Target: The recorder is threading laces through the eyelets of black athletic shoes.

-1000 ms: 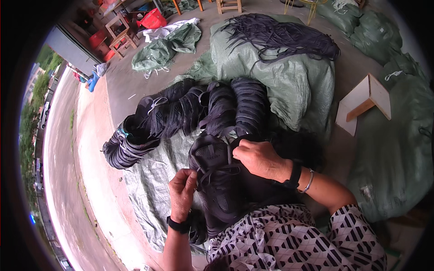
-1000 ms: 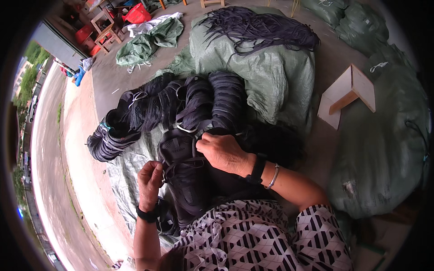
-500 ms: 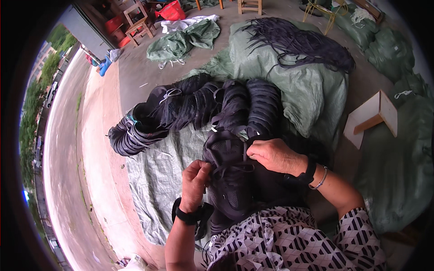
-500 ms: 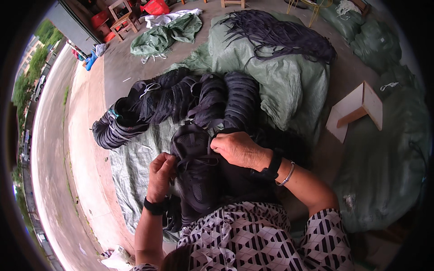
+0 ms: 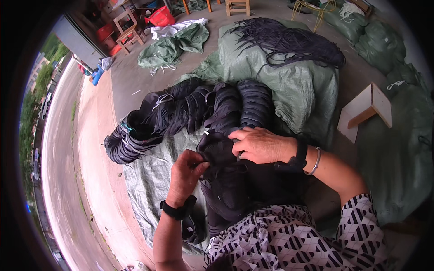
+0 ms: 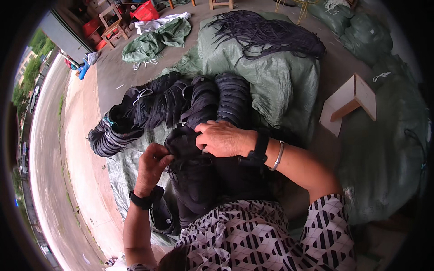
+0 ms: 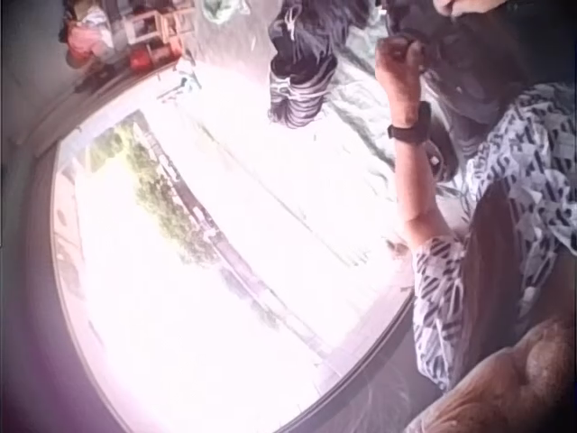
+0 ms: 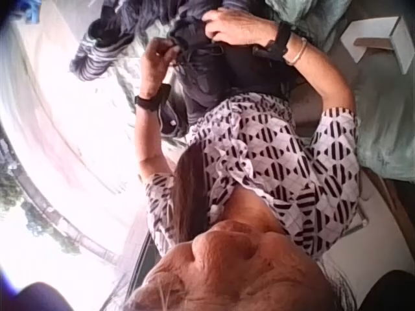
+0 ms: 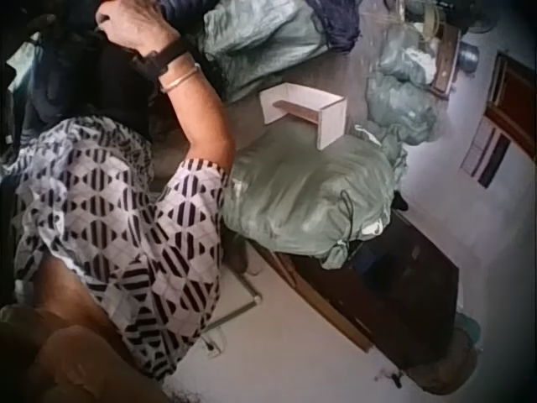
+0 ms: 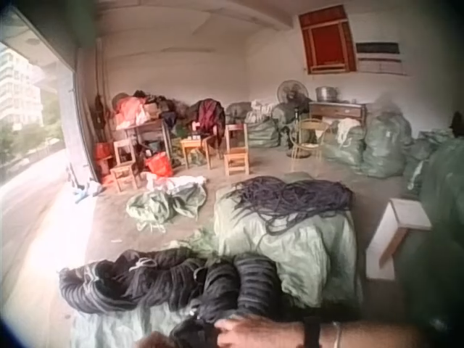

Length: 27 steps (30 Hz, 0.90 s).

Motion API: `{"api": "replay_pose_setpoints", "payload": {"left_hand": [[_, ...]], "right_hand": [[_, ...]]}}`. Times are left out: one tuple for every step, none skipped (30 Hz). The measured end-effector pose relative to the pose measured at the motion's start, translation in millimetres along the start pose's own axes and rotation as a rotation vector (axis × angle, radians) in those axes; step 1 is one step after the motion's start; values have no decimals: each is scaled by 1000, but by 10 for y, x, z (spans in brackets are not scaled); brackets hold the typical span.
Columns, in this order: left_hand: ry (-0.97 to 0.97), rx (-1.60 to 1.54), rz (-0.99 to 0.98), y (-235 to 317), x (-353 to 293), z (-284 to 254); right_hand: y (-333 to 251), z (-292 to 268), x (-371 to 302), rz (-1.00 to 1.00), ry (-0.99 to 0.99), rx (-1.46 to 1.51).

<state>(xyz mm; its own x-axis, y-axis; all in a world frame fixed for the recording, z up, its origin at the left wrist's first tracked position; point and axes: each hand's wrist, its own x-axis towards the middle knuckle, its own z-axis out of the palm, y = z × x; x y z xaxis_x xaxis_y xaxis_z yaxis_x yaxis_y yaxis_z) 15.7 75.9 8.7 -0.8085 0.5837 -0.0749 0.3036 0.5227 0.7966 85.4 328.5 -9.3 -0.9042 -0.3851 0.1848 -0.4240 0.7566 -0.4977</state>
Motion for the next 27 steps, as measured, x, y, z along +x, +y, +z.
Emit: {"api": "replay_pose_setpoints", "payload": {"left_hand": [[16,-96,83,-20,15,6],[33,-194,157,-39,29,5],[22,-196,165,-41,53,-26],[-77,-112,199,-41,75,-71],[-171,-28,234,-50,106,-114],[-232,-158,154,-76,132,-146],[-262,-212,126,-111,142,-164],[-289,-261,94,-156,139,-190],[-289,-260,97,-202,111,-213],[-265,-274,88,-254,87,-223],[-244,-295,82,-279,92,-207],[-245,-300,87,-280,101,-195],[-235,-288,109,-267,109,-185],[-225,-277,125,-268,109,-168],[-229,-284,131,-240,122,-143],[-212,-244,140,-238,128,-129],[-190,-196,153,-211,118,-138],[-185,-191,157,-179,108,-143],[-161,-147,180,-154,91,-148],[-136,-107,194,-176,68,-159],[-130,-104,188,-226,58,-178],[-140,-144,206,-274,47,-183],[-156,-190,224,-319,54,-150],[-155,-192,219,-322,73,-113],[-149,-192,249,-312,92,-99],[-142,-188,283,-305,109,-97],[-134,-210,274,-305,108,-80]], "right_hand": [[33,21,46,72,-49,38],[3,29,84,83,-43,35],[-33,32,123,125,-126,-26],[-67,24,153,168,-211,-88],[-110,-31,177,171,-242,-74],[-123,-31,185,181,-239,-80],[-147,-15,180,283,-260,-2],[-176,25,192,378,-278,80],[-149,177,194,434,-173,171],[-66,278,212,433,-171,169],[-24,289,238,455,-94,294],[21,296,258,473,-17,420],[109,272,297,553,48,579],[187,196,415,704,222,760],[339,23,497,658,441,928],[356,-268,577,704,595,913],[494,-394,642,597,725,911],[554,-477,669,587,747,748],[538,-442,665,551,647,404],[430,-348,675,507,530,67],[241,-127,673,390,632,8],[93,-15,669,222,582,54],[-44,45,629,127,359,230],[-126,157,602,59,145,267],[-276,286,521,-12,185,265],[-367,382,485,-29,212,162],[-357,436,501,-30,200,154]]}}
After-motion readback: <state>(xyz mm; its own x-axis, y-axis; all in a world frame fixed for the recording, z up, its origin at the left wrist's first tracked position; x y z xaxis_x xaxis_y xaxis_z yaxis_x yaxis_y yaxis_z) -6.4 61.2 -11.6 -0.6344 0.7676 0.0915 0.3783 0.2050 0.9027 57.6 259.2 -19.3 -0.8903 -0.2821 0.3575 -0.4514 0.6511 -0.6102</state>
